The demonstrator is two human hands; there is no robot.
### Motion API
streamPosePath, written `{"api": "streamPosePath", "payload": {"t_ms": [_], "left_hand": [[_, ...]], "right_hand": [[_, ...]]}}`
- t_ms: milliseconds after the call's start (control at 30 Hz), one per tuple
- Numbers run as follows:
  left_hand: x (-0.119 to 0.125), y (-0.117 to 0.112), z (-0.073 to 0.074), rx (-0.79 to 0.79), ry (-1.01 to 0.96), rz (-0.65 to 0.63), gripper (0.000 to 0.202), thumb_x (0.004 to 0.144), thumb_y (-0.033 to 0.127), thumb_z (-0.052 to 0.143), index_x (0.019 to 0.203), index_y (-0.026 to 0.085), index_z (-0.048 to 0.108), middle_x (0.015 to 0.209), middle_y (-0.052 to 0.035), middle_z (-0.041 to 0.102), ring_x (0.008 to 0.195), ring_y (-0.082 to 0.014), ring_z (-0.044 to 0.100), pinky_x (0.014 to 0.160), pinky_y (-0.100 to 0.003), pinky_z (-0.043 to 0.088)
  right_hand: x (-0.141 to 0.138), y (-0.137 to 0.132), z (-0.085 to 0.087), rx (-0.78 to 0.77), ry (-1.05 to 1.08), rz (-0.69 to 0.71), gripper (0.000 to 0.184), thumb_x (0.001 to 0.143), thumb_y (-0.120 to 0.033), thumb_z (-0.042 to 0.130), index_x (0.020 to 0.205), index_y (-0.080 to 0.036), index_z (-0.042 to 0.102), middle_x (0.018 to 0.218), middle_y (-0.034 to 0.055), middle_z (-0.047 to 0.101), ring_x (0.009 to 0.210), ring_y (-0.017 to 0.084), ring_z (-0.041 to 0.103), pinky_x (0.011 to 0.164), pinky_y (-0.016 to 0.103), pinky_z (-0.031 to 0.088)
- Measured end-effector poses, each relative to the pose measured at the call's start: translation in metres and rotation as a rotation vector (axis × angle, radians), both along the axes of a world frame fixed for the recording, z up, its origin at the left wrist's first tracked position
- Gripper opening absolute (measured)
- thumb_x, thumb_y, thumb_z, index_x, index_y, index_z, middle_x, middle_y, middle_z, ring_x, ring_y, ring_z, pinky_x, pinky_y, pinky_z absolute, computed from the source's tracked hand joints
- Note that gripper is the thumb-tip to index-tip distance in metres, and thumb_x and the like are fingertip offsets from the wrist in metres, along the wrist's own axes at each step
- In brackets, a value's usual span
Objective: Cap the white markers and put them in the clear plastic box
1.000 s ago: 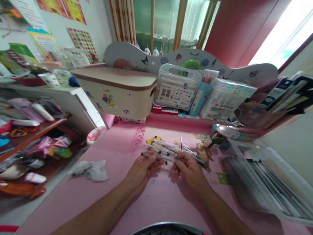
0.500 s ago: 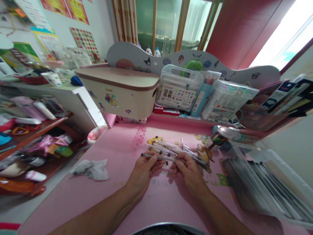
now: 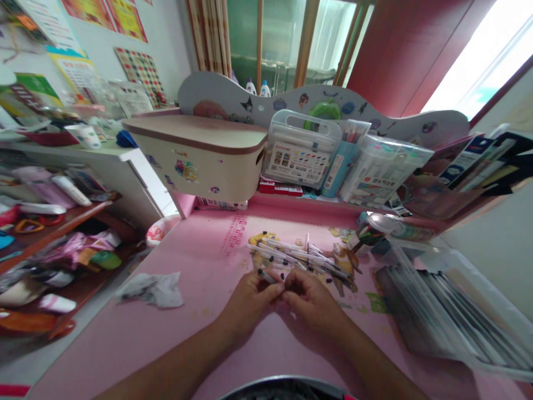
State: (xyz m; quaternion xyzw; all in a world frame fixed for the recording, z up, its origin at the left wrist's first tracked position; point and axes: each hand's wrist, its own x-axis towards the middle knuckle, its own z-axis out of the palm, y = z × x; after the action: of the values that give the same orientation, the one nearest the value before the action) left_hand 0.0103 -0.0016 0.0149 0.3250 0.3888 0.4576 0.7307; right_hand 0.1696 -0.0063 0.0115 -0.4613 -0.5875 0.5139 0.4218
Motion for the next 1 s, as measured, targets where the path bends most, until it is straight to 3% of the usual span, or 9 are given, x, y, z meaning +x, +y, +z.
{"api": "streamPosePath", "payload": {"t_ms": [100,200,300,400,533,600,667,800,1000], "left_hand": [[0.002,-0.005,0.005,0.046,0.126,0.000,0.017,0.072,0.023,0.077,0.081,0.017,0.063,0.065,0.0025,0.061,0.061,-0.0100,0.056,0.056,-0.018,0.044],[0.001,-0.006,0.010,0.030,0.182,0.036,0.029,0.076,0.026,0.073,0.102,0.023,0.062,0.074,0.0038,0.060,0.059,-0.0088,0.053,0.051,-0.016,0.040],[-0.002,-0.005,0.009,0.031,0.170,0.087,0.032,0.078,0.030,0.072,0.107,0.026,0.060,0.086,0.0036,0.057,0.059,-0.0063,0.050,0.048,-0.015,0.037],[-0.002,-0.004,0.002,0.053,0.166,0.060,0.028,0.081,0.034,0.070,0.107,0.025,0.061,0.088,0.0023,0.057,0.061,-0.0065,0.050,0.049,-0.015,0.036],[-0.002,-0.002,-0.007,0.074,0.195,0.032,0.025,0.082,0.034,0.069,0.103,0.023,0.062,0.082,0.0025,0.056,0.058,-0.0064,0.047,0.048,-0.016,0.033],[-0.003,-0.001,-0.011,0.087,0.190,0.021,0.024,0.082,0.033,0.069,0.101,0.022,0.062,0.077,0.0035,0.055,0.056,-0.0064,0.045,0.047,-0.017,0.032],[-0.004,0.000,-0.012,0.090,0.189,0.014,0.023,0.082,0.032,0.068,0.101,0.022,0.061,0.074,0.0042,0.054,0.055,-0.0066,0.043,0.047,-0.017,0.030],[-0.005,0.001,-0.014,0.097,0.223,0.005,0.020,0.081,0.030,0.067,0.099,0.020,0.062,0.075,0.0029,0.055,0.055,-0.0066,0.043,0.048,-0.017,0.030],[-0.005,0.001,-0.017,0.096,0.206,-0.013,0.017,0.080,0.030,0.066,0.094,0.019,0.063,0.073,0.0025,0.055,0.053,-0.0061,0.043,0.046,-0.017,0.027]], "right_hand": [[0.007,0.003,0.013,0.135,-0.265,0.113,0.014,0.080,-0.011,0.056,0.083,-0.022,0.065,0.072,-0.0027,0.065,0.067,0.014,0.058,0.063,0.024,0.044],[0.019,0.008,0.032,0.322,-0.560,0.130,0.027,0.084,-0.009,0.054,0.101,-0.023,0.070,0.087,0.0027,0.071,0.082,0.020,0.062,0.076,0.031,0.046],[0.031,0.004,0.057,0.503,-0.773,0.017,0.024,0.090,-0.012,0.051,0.100,-0.023,0.071,0.092,0.0072,0.072,0.089,0.024,0.061,0.082,0.038,0.047],[0.048,-0.012,0.089,0.625,-0.796,-0.085,0.021,0.094,-0.018,0.049,0.102,-0.023,0.068,0.097,0.0071,0.071,0.093,0.024,0.062,0.085,0.038,0.048],[0.094,-0.034,0.128,0.760,-0.885,-0.356,0.017,0.093,-0.028,0.053,0.105,-0.025,0.065,0.100,0.0070,0.068,0.085,0.021,0.064,0.073,0.032,0.049],[0.126,-0.037,0.139,0.691,-1.025,-0.491,0.020,0.089,-0.034,0.055,0.101,-0.024,0.066,0.097,0.0074,0.069,0.077,0.021,0.064,0.071,0.033,0.048],[0.158,-0.035,0.143,0.432,-1.202,-0.525,0.019,0.084,-0.031,0.055,0.096,-0.023,0.068,0.092,0.0084,0.071,0.077,0.023,0.066,0.070,0.035,0.047],[0.210,-0.024,0.126,0.012,-1.412,-0.341,0.022,0.086,-0.022,0.049,0.081,-0.019,0.070,0.083,0.0110,0.073,0.073,0.024,0.066,0.069,0.034,0.043],[0.240,-0.022,0.087,-0.050,-1.461,-0.263,0.019,0.086,-0.018,0.052,0.080,-0.020,0.070,0.077,0.0101,0.069,0.069,0.023,0.064,0.063,0.031,0.038]]}}
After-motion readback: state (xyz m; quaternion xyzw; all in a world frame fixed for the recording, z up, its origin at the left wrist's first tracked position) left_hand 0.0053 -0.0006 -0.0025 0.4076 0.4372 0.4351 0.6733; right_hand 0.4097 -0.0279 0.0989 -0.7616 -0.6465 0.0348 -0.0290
